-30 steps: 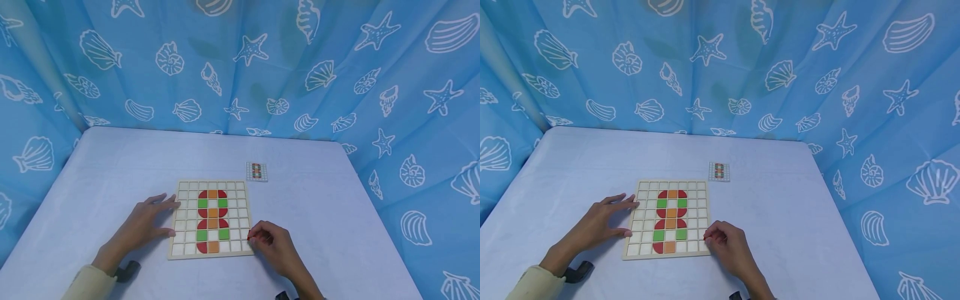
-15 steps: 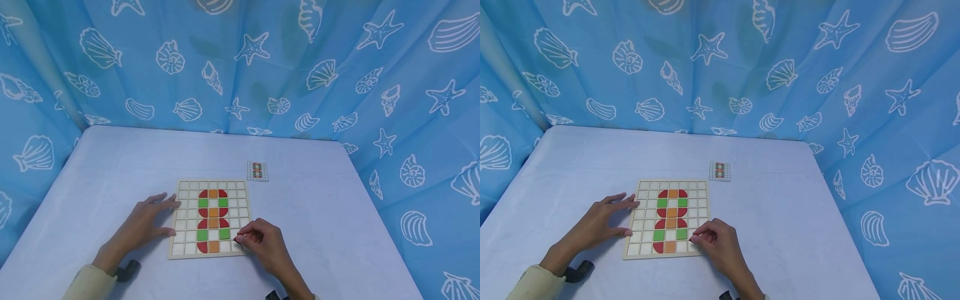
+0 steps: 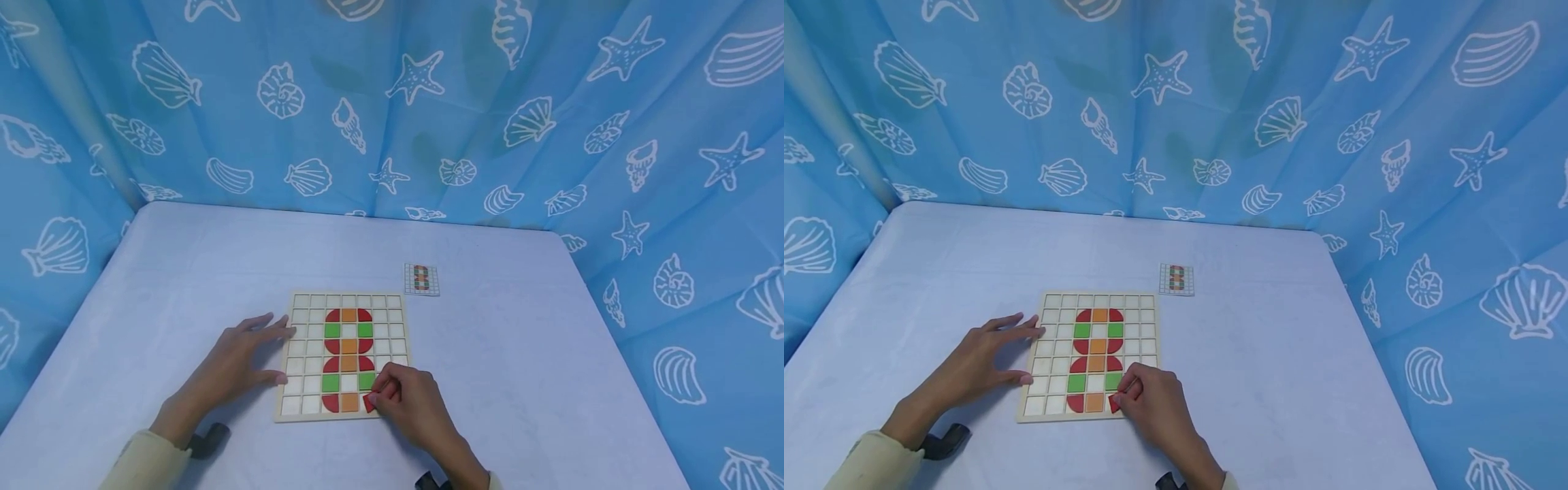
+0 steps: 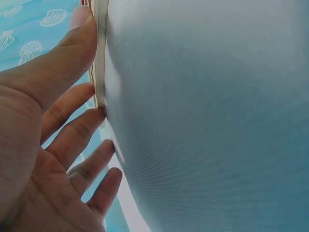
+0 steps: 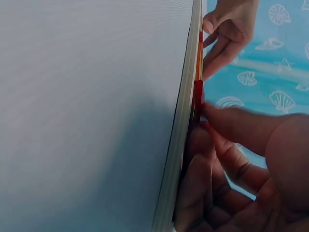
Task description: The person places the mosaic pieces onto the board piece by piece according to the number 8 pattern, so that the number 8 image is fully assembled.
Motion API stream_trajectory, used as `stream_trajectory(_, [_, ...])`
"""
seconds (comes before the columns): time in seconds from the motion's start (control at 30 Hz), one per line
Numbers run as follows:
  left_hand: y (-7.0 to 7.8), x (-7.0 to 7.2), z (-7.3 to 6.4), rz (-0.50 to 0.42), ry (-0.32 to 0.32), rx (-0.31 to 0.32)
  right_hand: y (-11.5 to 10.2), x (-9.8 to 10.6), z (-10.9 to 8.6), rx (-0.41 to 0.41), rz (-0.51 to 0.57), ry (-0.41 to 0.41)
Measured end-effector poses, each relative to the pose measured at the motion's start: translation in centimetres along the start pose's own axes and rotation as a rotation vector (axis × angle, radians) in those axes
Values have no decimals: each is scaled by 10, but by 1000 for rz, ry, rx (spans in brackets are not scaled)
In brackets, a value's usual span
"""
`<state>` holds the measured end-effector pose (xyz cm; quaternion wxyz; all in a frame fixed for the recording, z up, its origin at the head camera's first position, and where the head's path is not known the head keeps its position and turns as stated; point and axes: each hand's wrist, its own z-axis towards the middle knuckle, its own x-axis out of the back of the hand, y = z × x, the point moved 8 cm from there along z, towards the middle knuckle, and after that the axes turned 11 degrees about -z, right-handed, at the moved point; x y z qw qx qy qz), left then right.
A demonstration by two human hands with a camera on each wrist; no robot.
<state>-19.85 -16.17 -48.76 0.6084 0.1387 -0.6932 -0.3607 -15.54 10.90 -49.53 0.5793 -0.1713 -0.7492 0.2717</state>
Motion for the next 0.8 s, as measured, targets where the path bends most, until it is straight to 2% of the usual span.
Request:
stream_trajectory(0.2, [0, 0, -1, -2, -7, 5, -6, -1, 1, -8, -91, 21])
stream_trajectory(0.43, [-1, 2, -2, 3, -8, 10, -12, -2, 4, 65, -146, 19])
stream_trajectory(0.6, [-2, 0, -2, -13, -14, 5, -5, 2, 5, 49, -95, 6])
stream_trajectory(0.7, [0, -2, 0, -25, -15, 2, 3, 15, 5, 6, -73, 68])
stream_trajectory(0.8, [4, -1, 1, -6, 12, 1, 10, 37, 5, -8, -160, 205])
